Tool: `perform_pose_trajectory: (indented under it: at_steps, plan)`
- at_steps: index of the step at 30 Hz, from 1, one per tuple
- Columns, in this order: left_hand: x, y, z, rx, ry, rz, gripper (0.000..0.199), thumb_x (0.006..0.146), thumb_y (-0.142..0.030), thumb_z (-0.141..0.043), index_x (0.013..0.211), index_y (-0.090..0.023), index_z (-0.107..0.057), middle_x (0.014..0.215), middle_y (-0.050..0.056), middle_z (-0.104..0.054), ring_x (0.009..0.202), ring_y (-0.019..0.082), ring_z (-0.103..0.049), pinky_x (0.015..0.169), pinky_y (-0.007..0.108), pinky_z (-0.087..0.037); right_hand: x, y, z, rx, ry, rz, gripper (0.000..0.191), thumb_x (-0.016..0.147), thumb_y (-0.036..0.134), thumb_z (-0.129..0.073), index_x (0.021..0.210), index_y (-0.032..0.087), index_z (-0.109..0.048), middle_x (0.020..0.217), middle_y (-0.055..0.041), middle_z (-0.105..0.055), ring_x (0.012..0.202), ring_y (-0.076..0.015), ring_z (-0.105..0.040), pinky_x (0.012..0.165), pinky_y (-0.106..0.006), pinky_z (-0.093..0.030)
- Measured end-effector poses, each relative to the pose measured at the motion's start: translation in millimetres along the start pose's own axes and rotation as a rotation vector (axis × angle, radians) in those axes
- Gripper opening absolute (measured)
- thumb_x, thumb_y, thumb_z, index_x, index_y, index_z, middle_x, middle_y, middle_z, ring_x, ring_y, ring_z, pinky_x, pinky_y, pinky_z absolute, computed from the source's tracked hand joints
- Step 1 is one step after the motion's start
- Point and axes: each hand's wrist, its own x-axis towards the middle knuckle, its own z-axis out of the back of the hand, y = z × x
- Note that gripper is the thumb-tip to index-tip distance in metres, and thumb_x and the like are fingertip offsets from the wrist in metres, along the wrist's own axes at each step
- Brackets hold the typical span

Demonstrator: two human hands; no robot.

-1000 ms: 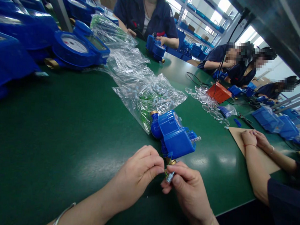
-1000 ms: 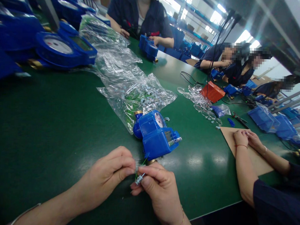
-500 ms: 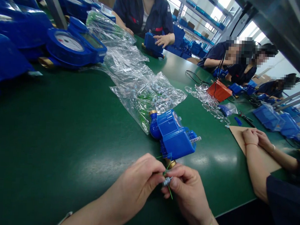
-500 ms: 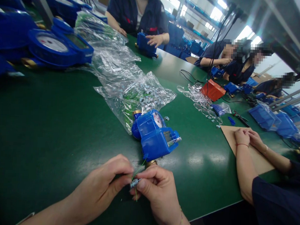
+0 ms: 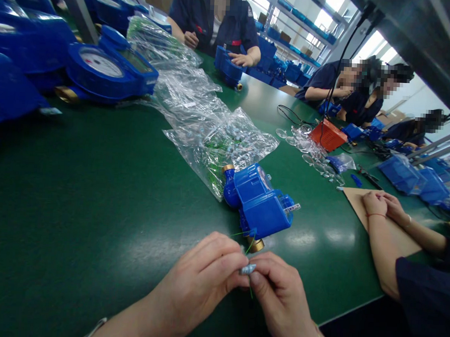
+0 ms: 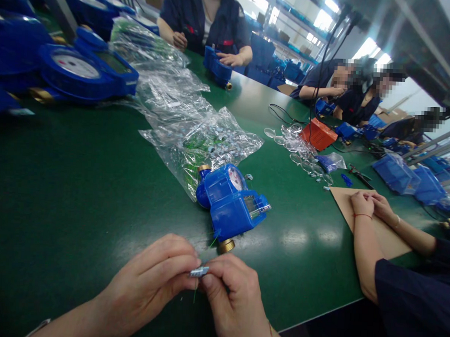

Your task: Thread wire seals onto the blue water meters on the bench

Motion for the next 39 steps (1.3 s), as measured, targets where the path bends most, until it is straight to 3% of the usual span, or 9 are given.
perform_pose_trajectory:
  at_steps: [9, 17, 19, 24, 26, 30, 32, 36, 39]
  plan:
    - [5.9, -1.7, 4.7, -0.009, -0.016, -0.087, 0.013, 0.084, -0.013, -0.056, 0.095, -0.019, -0.057, 0.085, 0.002, -0.064, 0.082, 0.014, -0.057, 0.075, 0.024, -0.05, 1.4, 1.4, 2.7, -0.194, 0.04, 0.127, 0.011, 0.086, 0.016, -0.042, 0.08, 0.016, -0.051, 0.074, -0.0021, -0.051, 0.068, -0.0129, -0.046, 0.064, -0.027, -0.033]
    - [-2.0, -0.3, 3.2, 0.023, -0.072, -0.118, 0.027, 0.08, -0.01, -0.062, 0.105, -0.019, -0.057, 0.095, 0.003, -0.067, 0.097, 0.015, -0.057, 0.084, 0.024, -0.051, 5.3, 3.6, -16.6, 0.946, 0.209, -0.55, 0.026, 0.081, 0.031, -0.04, 0.059, 0.019, -0.035, 0.045, 0.0074, -0.028, 0.037, -0.0054, -0.019, 0.04, -0.02, -0.018]
    - [-1.3, 0.6, 3.6, 0.032, -0.087, -0.114, 0.023, 0.081, -0.011, -0.06, 0.102, -0.019, -0.058, 0.093, 0.002, -0.068, 0.095, 0.015, -0.058, 0.084, 0.026, -0.051, 2.9, 4.3, -15.3, 0.637, 0.134, -0.419, 0.024, 0.084, 0.03, -0.04, 0.063, 0.018, -0.041, 0.053, 0.004, -0.037, 0.044, -0.0071, -0.031, 0.045, -0.02, -0.026]
    - [3.4, -2.5, 2.3, -0.002, -0.118, -0.079, 0.014, 0.081, -0.015, -0.061, 0.094, -0.018, -0.059, 0.088, 0.002, -0.068, 0.09, 0.016, -0.059, 0.085, 0.028, -0.051, -3.1, 1.2, -2.0, -0.332, -0.004, 0.253, 0.015, 0.083, 0.014, -0.042, 0.094, 0.015, -0.053, 0.084, -0.0071, -0.055, 0.076, -0.0166, -0.047, 0.071, -0.031, -0.036]
    - [4.2, -5.2, 1.0, -0.027, -0.115, -0.079, 0.013, 0.081, -0.013, -0.061, 0.094, -0.017, -0.059, 0.087, 0.002, -0.068, 0.09, 0.015, -0.059, 0.085, 0.027, -0.05, -2.4, 0.1, -1.7, -0.333, 0.002, 0.292, 0.011, 0.084, 0.015, -0.042, 0.086, 0.015, -0.053, 0.077, -0.0056, -0.054, 0.07, -0.0155, -0.046, 0.065, -0.029, -0.036]
    - [3.4, -6.6, 0.0, -0.078, -0.089, -0.084, 0.016, 0.08, -0.013, -0.062, 0.095, -0.017, -0.059, 0.088, 0.001, -0.068, 0.087, 0.013, -0.06, 0.087, 0.026, -0.049, 0.5, 2.3, -10.2, 0.299, 0.172, -0.22, 0.033, 0.093, 0.03, -0.027, 0.063, 0.019, -0.035, 0.047, 0.0056, -0.031, 0.04, -0.0073, -0.029, 0.042, -0.021, -0.027]
    - [2.3, -4.9, 0.3, -0.071, -0.091, -0.068, 0.017, 0.08, -0.013, -0.062, 0.096, -0.018, -0.059, 0.09, 0.001, -0.068, 0.089, 0.014, -0.06, 0.086, 0.026, -0.049, 0.0, 3.4, -11.9, 0.37, 0.173, -0.302, 0.035, 0.094, 0.032, -0.025, 0.063, 0.019, -0.036, 0.048, 0.0058, -0.032, 0.04, -0.0071, -0.029, 0.043, -0.021, -0.028]
    - [0.6, -1.5, -0.6, -0.067, -0.118, -0.035, 0.015, 0.082, -0.017, -0.061, 0.097, -0.019, -0.059, 0.091, 0.003, -0.068, 0.093, 0.016, -0.058, 0.085, 0.03, -0.05, -4.2, -0.4, -4.2, -0.213, 0.017, 0.126, 0.013, 0.088, 0.02, -0.04, 0.09, 0.016, -0.052, 0.079, -0.0049, -0.054, 0.071, -0.0145, -0.049, 0.066, -0.028, -0.038]
    - [0.4, -2.4, -3.0, -0.092, -0.108, -0.024, 0.015, 0.082, -0.017, -0.061, 0.097, -0.018, -0.059, 0.09, 0.003, -0.068, 0.094, 0.016, -0.058, 0.086, 0.029, -0.049, -4.6, -4.0, -1.4, -0.397, -0.012, 0.34, 0.014, 0.084, 0.017, -0.042, 0.092, 0.016, -0.054, 0.079, -0.0066, -0.055, 0.071, -0.0163, -0.048, 0.066, -0.031, -0.037]
